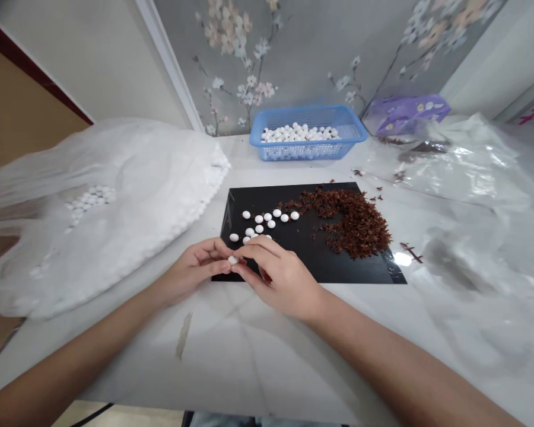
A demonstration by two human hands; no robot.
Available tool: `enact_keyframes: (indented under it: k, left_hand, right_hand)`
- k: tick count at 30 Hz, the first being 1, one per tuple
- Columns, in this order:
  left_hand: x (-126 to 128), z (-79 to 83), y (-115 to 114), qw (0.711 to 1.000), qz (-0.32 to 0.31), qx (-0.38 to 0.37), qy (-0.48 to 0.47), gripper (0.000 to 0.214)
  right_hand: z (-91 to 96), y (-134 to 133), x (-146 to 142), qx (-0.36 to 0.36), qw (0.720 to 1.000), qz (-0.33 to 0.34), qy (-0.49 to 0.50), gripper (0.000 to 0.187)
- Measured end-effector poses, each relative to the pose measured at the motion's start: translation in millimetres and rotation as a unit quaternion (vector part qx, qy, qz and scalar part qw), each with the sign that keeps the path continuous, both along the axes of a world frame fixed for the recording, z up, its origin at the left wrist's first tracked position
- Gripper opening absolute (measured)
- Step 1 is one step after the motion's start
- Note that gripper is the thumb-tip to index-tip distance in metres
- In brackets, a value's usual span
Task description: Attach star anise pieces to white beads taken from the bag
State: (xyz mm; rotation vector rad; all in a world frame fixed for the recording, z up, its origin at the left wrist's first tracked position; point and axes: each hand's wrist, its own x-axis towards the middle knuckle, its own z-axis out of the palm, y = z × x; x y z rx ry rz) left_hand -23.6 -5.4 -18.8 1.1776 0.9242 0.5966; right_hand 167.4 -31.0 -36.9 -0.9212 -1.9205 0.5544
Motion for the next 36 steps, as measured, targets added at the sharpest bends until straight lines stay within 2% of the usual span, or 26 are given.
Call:
enact_keyframes:
  k: [7,13,16,18,20,22,24,27,30,32,36]
  left_hand:
    - [-0.2,-1.3,0.1,0.999,-0.002,-0.026,-0.041,0.011]
    - [0.1,-1.0,-0.5,0.999,0.001,-0.031,-0.027,0.014]
    - [2.0,0.6,-1.6,1.0,0.009,-0.001,0.003,0.018]
    - [2.3,1.8,-1.7,0.997,0.028,0.059,0.049,0.021]
    - [0.3,3.4,-0.3,0.979,0.061,0.152,0.123,0.021]
    - [-4.4,5.4,3.4,0.943,0.093,0.253,0.197,0.02]
    - [-10.8,7.0,8.8,0.9,0.106,0.336,0.258,0.021]
    - [-20.4,6.7,16.7,0.852,0.083,0.397,0.332,0.025]
    - [-25.4,1.9,20.6,0.833,0.036,0.409,0.371,0.027]
    - [-25.2,-2.4,20.7,0.826,0.013,0.422,0.375,0.028]
    - [-24.5,-1.2,20.4,0.811,0.007,0.468,0.351,0.037]
  right_hand:
    - [1.8,0.5,-2.6,0.017,1.0,0.012,-0.008,0.014]
    - [3.3,-1.0,-3.9,0.018,0.999,0.014,-0.038,0.013]
    - [6.6,1.2,-1.0,0.037,0.995,0.012,-0.095,0.012]
    - [10.5,6.7,5.8,0.062,0.989,-0.014,-0.135,0.015]
    - [16.2,15.8,18.8,0.082,0.979,-0.076,-0.172,0.02]
    - [23.6,26.7,37.7,0.075,0.96,-0.149,-0.223,0.017]
    - [31.4,36.8,59.4,0.029,0.944,-0.169,-0.281,0.011]
    - [39.2,45.8,85.7,-0.104,0.939,-0.111,-0.309,0.009]
    - [39.5,47.8,95.9,-0.212,0.918,-0.064,-0.328,0.006]
    - [37.3,47.5,95.3,-0.237,0.91,-0.051,-0.337,0.003]
    - [34.7,45.8,89.2,-0.212,0.918,-0.053,-0.33,0.011]
